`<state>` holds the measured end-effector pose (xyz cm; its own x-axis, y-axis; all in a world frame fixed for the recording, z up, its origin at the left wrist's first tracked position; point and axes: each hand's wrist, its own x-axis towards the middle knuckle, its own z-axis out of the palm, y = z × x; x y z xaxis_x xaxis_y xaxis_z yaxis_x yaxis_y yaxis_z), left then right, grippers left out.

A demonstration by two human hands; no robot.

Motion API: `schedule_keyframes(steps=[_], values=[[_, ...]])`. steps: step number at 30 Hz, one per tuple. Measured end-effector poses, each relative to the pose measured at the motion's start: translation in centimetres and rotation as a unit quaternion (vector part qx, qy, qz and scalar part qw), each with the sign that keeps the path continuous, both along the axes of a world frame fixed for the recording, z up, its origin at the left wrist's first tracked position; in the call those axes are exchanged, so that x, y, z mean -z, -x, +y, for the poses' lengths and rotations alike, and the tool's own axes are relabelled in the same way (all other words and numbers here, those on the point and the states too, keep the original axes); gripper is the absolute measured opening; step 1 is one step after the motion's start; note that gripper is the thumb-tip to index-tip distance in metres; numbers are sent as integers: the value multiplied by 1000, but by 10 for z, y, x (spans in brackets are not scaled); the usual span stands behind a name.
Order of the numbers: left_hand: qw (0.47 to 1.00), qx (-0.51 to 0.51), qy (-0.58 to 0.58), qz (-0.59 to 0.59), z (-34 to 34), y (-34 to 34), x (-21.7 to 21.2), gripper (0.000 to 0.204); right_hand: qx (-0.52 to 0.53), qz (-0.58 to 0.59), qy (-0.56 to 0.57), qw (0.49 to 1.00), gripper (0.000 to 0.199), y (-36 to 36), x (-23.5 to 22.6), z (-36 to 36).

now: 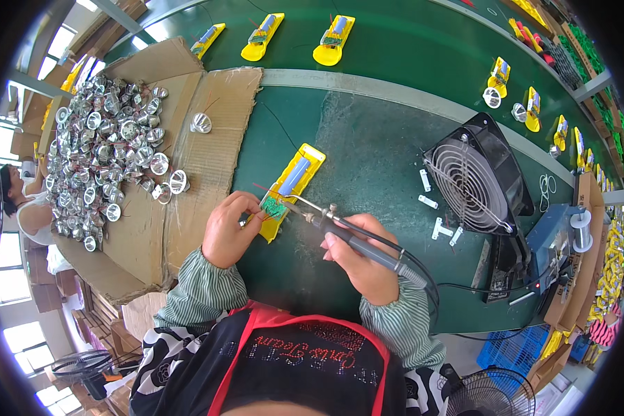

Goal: The person solders wire connections from reflectors to circuit boards inside flashlight housings using a soldering iron, then places the assembled units onto a conveyor belt.

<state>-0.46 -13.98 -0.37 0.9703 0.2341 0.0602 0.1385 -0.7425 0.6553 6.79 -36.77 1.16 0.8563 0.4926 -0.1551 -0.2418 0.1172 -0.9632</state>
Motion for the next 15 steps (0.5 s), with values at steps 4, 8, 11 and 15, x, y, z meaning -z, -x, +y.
schedule_keyframes(steps=[4,8,11,15], values=[[1000,4,-5,-6,0,-1,1,10,16,-4,11,1000,14,2,0,-10],[999,24,-31,-2,0,4,-5,17,45,3,23,999,14,2,-3,-18],[991,72,-109,-9,-9,11,-13,26,47,-21,8,999,15,1,3,-28],[985,96,-145,-2,-14,1,-5,39,63,-25,7,998,16,-2,8,-37]])
